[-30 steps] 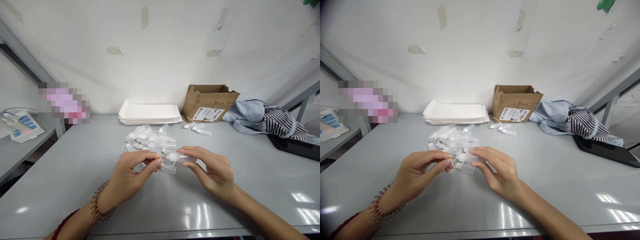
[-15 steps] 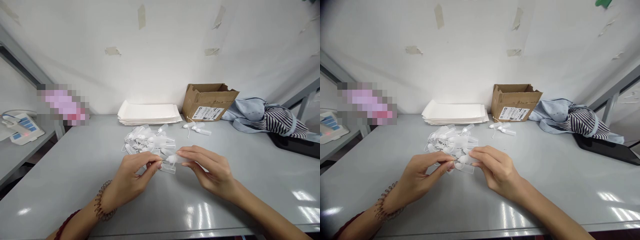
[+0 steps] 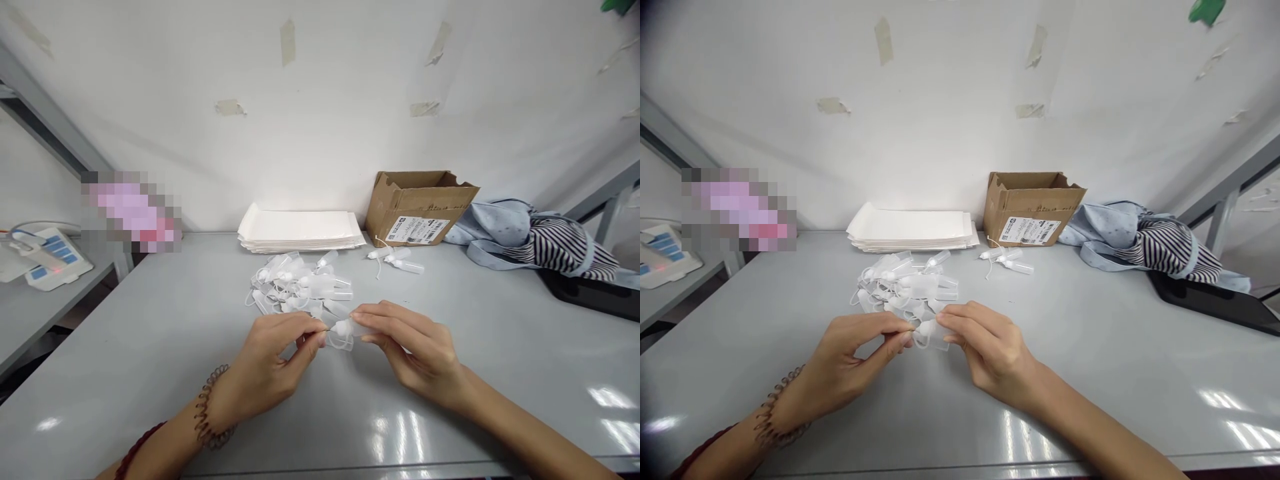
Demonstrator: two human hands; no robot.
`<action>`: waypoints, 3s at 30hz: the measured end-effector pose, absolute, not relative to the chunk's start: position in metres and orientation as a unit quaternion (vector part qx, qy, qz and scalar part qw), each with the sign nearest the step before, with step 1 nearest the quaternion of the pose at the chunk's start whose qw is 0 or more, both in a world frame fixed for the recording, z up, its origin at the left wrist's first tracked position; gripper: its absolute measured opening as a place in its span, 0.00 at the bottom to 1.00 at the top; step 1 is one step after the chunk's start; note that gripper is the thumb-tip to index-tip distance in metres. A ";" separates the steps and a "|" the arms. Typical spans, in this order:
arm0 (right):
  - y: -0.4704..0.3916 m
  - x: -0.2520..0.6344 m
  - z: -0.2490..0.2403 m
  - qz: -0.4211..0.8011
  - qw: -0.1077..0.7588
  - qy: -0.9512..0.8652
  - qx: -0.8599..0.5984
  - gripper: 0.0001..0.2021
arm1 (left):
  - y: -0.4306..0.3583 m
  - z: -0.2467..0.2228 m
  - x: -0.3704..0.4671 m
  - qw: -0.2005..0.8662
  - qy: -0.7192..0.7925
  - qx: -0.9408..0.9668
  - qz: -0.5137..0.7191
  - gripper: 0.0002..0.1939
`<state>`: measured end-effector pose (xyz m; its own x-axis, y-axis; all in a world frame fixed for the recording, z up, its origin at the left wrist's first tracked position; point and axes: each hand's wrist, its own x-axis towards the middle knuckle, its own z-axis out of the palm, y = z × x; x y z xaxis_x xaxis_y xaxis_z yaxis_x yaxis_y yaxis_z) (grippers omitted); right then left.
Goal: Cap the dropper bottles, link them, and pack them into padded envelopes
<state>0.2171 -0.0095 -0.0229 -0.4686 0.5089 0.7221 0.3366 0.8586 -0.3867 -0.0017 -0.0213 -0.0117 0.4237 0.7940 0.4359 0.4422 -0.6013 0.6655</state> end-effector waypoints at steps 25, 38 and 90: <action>0.030 0.242 -0.027 0.030 0.323 -0.889 -0.324 0.21 | -0.011 -0.015 -0.002 0.243 0.464 0.804 0.280 0.08; 0.092 0.311 -0.055 -0.013 0.185 -0.782 -0.596 0.11 | -0.004 -0.017 -0.012 0.212 0.554 0.779 0.204 0.12; 0.001 0.222 -0.002 0.585 0.301 -0.667 -0.350 0.11 | -0.017 -0.003 -0.001 0.288 0.411 0.752 0.427 0.08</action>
<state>0.2217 0.0009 -0.0022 -0.5732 0.8194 -0.0076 0.1149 0.0713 -0.9908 -0.0015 -0.0167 -0.0030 0.2979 0.8642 0.4054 0.3715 -0.4962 0.7847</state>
